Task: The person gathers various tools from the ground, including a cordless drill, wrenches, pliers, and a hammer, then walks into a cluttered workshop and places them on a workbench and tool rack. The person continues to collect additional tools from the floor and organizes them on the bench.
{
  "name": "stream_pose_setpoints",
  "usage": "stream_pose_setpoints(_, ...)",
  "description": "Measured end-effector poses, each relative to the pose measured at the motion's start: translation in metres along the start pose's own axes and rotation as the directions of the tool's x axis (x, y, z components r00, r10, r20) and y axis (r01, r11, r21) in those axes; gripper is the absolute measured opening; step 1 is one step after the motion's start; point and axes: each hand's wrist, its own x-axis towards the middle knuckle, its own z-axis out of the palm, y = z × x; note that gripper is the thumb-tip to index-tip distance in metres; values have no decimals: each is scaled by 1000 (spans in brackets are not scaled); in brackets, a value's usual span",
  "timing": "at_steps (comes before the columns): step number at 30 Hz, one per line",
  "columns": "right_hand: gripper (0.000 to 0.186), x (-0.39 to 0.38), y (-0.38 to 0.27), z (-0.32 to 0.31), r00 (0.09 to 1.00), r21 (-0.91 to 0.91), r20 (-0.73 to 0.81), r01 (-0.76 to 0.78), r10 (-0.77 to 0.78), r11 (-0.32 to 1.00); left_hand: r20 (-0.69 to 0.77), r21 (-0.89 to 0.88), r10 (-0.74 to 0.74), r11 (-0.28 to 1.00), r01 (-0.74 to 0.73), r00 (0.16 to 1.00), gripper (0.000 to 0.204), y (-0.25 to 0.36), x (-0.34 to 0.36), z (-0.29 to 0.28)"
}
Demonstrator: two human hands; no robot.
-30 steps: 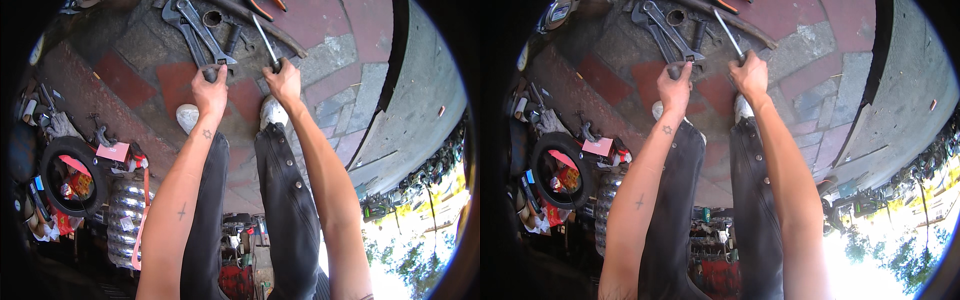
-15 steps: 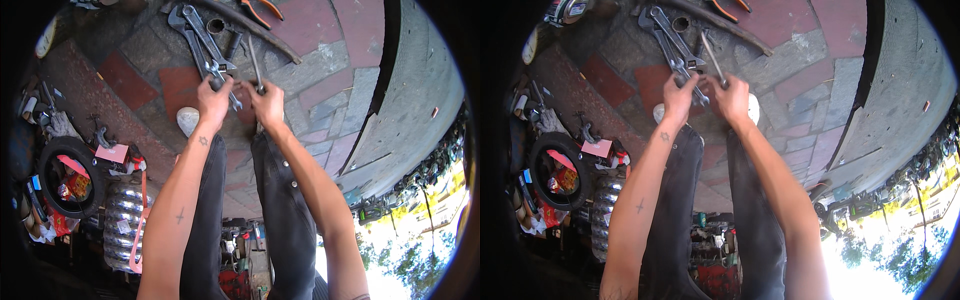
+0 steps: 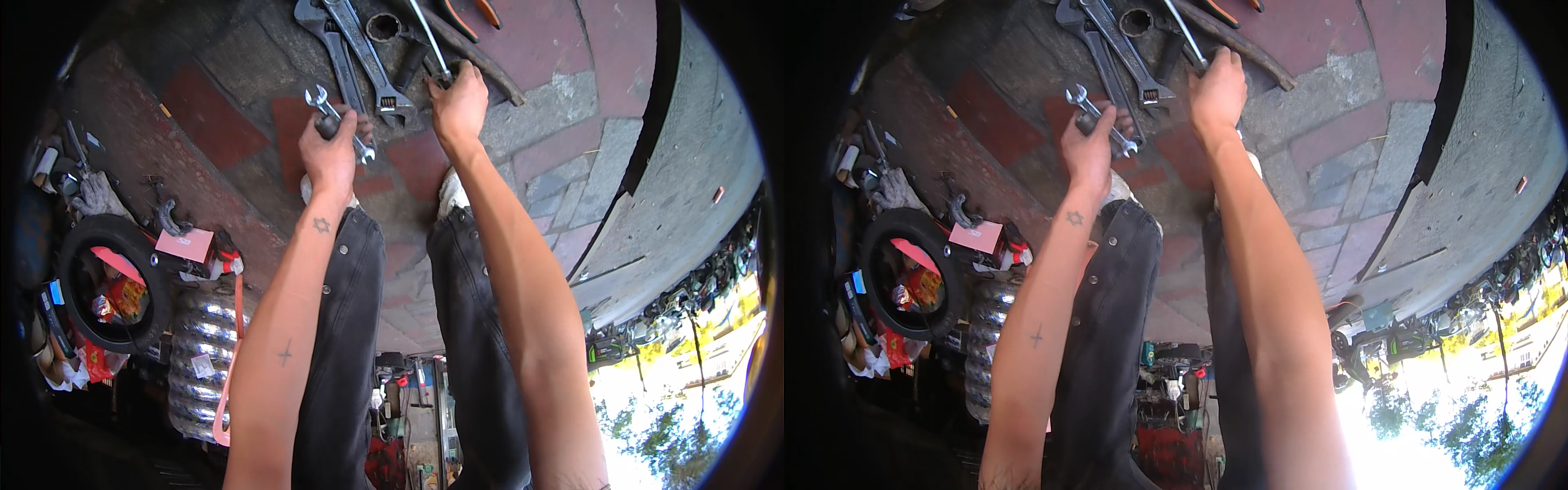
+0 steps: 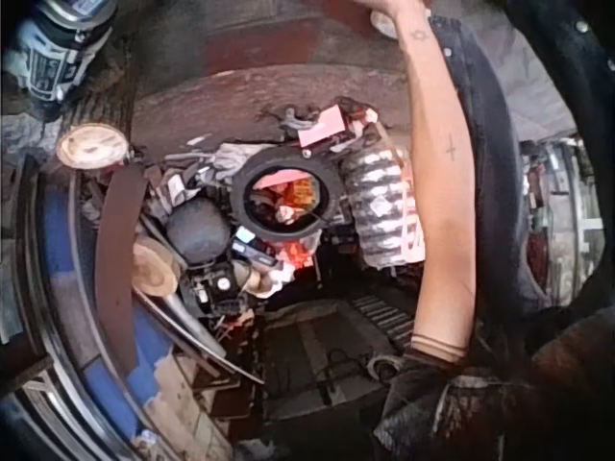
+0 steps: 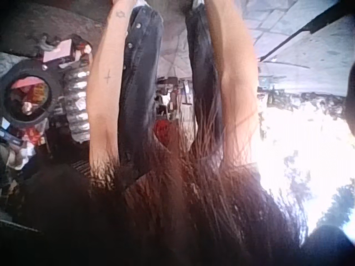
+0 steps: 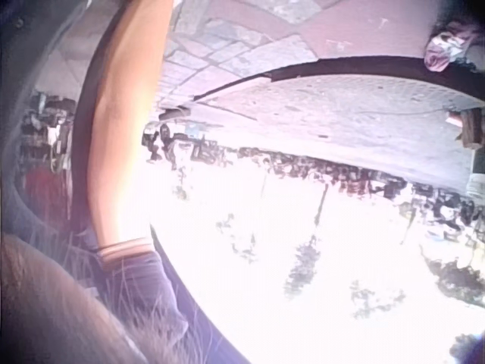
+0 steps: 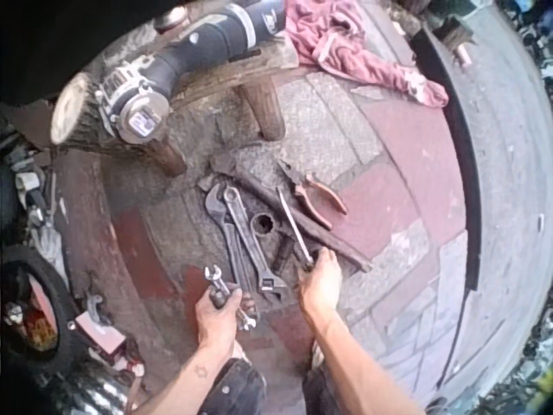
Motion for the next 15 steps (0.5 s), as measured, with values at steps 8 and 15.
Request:
stream_pose_setpoints(8,32,6,2,-17,981,-133,186,-36,60,990,32,64,-24,998,22,999,8,-13,-13,-3)
stream_pose_setpoints(15,32,5,12,-21,980,-117,198,-4,27,993,59,79,-16,997,11,998,8,-9,-5,2)
